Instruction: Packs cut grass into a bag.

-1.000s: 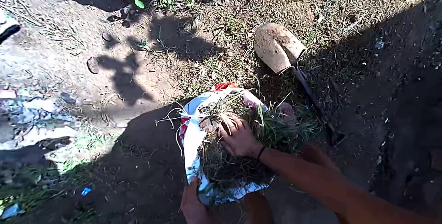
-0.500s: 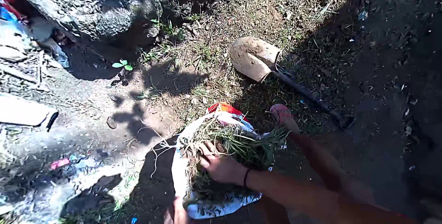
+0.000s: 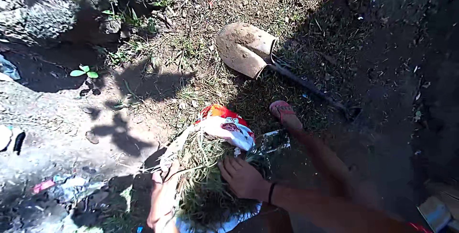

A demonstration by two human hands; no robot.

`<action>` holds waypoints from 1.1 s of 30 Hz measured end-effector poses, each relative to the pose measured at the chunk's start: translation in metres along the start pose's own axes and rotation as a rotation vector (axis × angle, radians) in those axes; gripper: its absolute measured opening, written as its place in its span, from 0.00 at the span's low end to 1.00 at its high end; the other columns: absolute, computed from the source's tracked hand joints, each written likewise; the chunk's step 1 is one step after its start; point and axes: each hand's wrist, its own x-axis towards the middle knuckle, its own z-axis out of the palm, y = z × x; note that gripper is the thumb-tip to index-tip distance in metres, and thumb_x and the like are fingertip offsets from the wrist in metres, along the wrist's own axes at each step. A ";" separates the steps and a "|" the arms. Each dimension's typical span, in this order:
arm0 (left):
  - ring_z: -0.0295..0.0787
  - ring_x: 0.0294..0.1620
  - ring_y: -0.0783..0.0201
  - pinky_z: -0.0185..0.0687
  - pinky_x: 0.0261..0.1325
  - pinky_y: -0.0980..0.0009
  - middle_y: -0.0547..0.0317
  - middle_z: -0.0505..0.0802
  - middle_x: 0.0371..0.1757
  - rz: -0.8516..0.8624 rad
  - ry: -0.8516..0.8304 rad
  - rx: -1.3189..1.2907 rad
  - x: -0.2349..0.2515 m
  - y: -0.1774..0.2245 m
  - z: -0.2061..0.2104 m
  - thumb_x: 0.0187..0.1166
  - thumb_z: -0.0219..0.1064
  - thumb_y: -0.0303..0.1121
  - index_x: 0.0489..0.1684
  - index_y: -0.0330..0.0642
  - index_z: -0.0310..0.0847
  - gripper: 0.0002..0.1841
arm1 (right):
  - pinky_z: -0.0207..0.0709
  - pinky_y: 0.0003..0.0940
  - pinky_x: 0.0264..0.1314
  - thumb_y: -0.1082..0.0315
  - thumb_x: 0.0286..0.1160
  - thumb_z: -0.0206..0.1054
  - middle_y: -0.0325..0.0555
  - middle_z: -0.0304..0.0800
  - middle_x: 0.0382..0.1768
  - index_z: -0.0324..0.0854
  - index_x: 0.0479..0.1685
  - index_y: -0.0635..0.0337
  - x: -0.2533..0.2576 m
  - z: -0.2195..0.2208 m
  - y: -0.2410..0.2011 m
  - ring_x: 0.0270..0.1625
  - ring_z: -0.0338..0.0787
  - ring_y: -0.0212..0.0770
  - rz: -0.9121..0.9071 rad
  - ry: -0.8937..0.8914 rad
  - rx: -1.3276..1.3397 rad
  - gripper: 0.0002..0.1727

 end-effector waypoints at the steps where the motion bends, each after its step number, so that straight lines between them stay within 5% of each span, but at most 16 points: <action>1: 0.74 0.80 0.64 0.71 0.80 0.66 0.44 0.76 0.83 0.026 -0.029 -0.077 -0.004 -0.006 -0.002 0.91 0.57 0.35 0.88 0.34 0.57 0.28 | 0.70 0.50 0.83 0.67 0.81 0.60 0.67 0.74 0.81 0.66 0.85 0.70 -0.001 0.007 0.003 0.81 0.79 0.59 -0.039 0.027 -0.090 0.32; 3: 0.76 0.73 0.75 0.74 0.73 0.78 0.46 0.76 0.79 0.073 -0.104 -0.257 -0.009 -0.014 0.000 0.94 0.48 0.31 0.86 0.30 0.54 0.24 | 0.70 0.49 0.83 0.73 0.81 0.58 0.66 0.73 0.83 0.65 0.86 0.71 -0.006 0.017 0.014 0.83 0.77 0.58 -0.085 0.002 -0.201 0.31; 4: 0.79 0.68 0.74 0.76 0.70 0.78 0.44 0.80 0.74 0.091 -0.081 -0.231 -0.012 -0.012 0.003 0.93 0.51 0.31 0.81 0.27 0.60 0.23 | 0.69 0.50 0.83 0.73 0.81 0.58 0.67 0.71 0.83 0.64 0.86 0.72 -0.009 0.020 0.021 0.83 0.76 0.59 -0.092 -0.020 -0.220 0.32; 8: 0.86 0.56 0.61 0.79 0.65 0.66 0.34 0.90 0.53 0.363 -0.007 0.125 -0.031 -0.016 0.013 0.83 0.66 0.29 0.56 0.20 0.84 0.16 | 0.57 0.59 0.89 0.74 0.80 0.60 0.72 0.61 0.87 0.59 0.88 0.74 -0.013 0.021 0.047 0.89 0.65 0.66 -0.084 -0.211 -0.086 0.34; 10: 0.87 0.56 0.55 0.78 0.67 0.60 0.31 0.91 0.50 0.372 0.022 0.152 -0.042 -0.027 0.016 0.80 0.68 0.29 0.50 0.17 0.85 0.16 | 0.52 0.61 0.91 0.74 0.79 0.62 0.72 0.59 0.88 0.60 0.87 0.74 -0.012 0.026 0.055 0.90 0.61 0.68 -0.105 -0.260 -0.069 0.35; 13: 0.83 0.51 0.76 0.80 0.61 0.76 0.46 0.88 0.48 0.292 0.032 0.019 -0.050 -0.041 0.020 0.75 0.72 0.33 0.55 0.18 0.76 0.22 | 0.53 0.60 0.91 0.75 0.79 0.62 0.70 0.63 0.87 0.63 0.86 0.73 -0.014 0.036 0.059 0.90 0.63 0.67 -0.134 -0.236 -0.124 0.33; 15: 0.83 0.55 0.72 0.79 0.64 0.73 0.42 0.87 0.54 0.242 0.010 0.002 -0.054 -0.041 0.018 0.74 0.74 0.34 0.64 0.17 0.72 0.28 | 0.54 0.59 0.91 0.76 0.78 0.62 0.69 0.63 0.87 0.63 0.86 0.73 -0.017 0.041 0.058 0.90 0.63 0.66 -0.123 -0.206 -0.123 0.34; 18: 0.84 0.55 0.77 0.78 0.64 0.79 0.42 0.88 0.54 0.287 0.018 0.046 -0.058 -0.033 0.010 0.76 0.72 0.31 0.63 0.17 0.72 0.26 | 0.52 0.58 0.92 0.76 0.77 0.63 0.69 0.60 0.89 0.57 0.90 0.70 -0.019 0.027 0.051 0.91 0.61 0.65 -0.076 -0.168 -0.001 0.38; 20: 0.86 0.59 0.69 0.78 0.68 0.73 0.33 0.90 0.56 0.357 0.059 0.094 -0.054 -0.038 0.004 0.78 0.70 0.30 0.60 0.15 0.78 0.22 | 0.46 0.59 0.95 0.67 0.79 0.66 0.68 0.62 0.88 0.64 0.88 0.63 -0.030 -0.008 0.054 0.92 0.59 0.65 -0.046 -0.119 0.168 0.36; 22: 0.82 0.66 0.63 0.74 0.73 0.69 0.29 0.85 0.64 0.290 0.054 0.043 -0.054 -0.055 -0.006 0.80 0.67 0.32 0.68 0.15 0.71 0.26 | 0.62 0.58 0.88 0.59 0.82 0.63 0.63 0.77 0.79 0.85 0.68 0.61 -0.054 -0.046 0.062 0.86 0.70 0.65 0.042 0.109 0.272 0.22; 24: 0.78 0.67 0.65 0.74 0.71 0.68 0.35 0.80 0.70 0.160 0.045 -0.067 -0.052 -0.079 -0.017 0.82 0.65 0.33 0.78 0.20 0.62 0.31 | 0.77 0.57 0.74 0.56 0.83 0.61 0.60 0.87 0.67 0.91 0.56 0.61 -0.060 -0.063 0.080 0.75 0.81 0.62 0.282 0.304 0.346 0.20; 27: 0.82 0.57 0.74 0.82 0.59 0.72 0.50 0.81 0.66 -0.016 0.034 -0.258 -0.053 -0.098 -0.017 0.85 0.63 0.35 0.85 0.34 0.56 0.32 | 0.64 0.62 0.84 0.47 0.88 0.60 0.64 0.75 0.78 0.74 0.79 0.64 -0.030 -0.061 0.124 0.83 0.72 0.62 0.671 -0.138 0.792 0.32; 29: 0.82 0.57 0.72 0.83 0.58 0.69 0.49 0.80 0.68 -0.070 0.036 -0.284 -0.055 -0.095 -0.013 0.84 0.64 0.38 0.88 0.37 0.50 0.36 | 0.59 0.62 0.88 0.42 0.85 0.62 0.65 0.70 0.83 0.64 0.87 0.64 -0.012 -0.046 0.138 0.86 0.70 0.59 0.681 -0.402 1.005 0.41; 33: 0.81 0.67 0.65 0.80 0.69 0.62 0.45 0.79 0.74 -0.201 0.099 -0.348 -0.084 -0.100 -0.007 0.87 0.62 0.43 0.88 0.37 0.53 0.34 | 0.64 0.61 0.83 0.47 0.82 0.69 0.68 0.78 0.74 0.70 0.81 0.67 0.000 -0.041 0.132 0.78 0.78 0.60 0.567 -0.524 0.898 0.38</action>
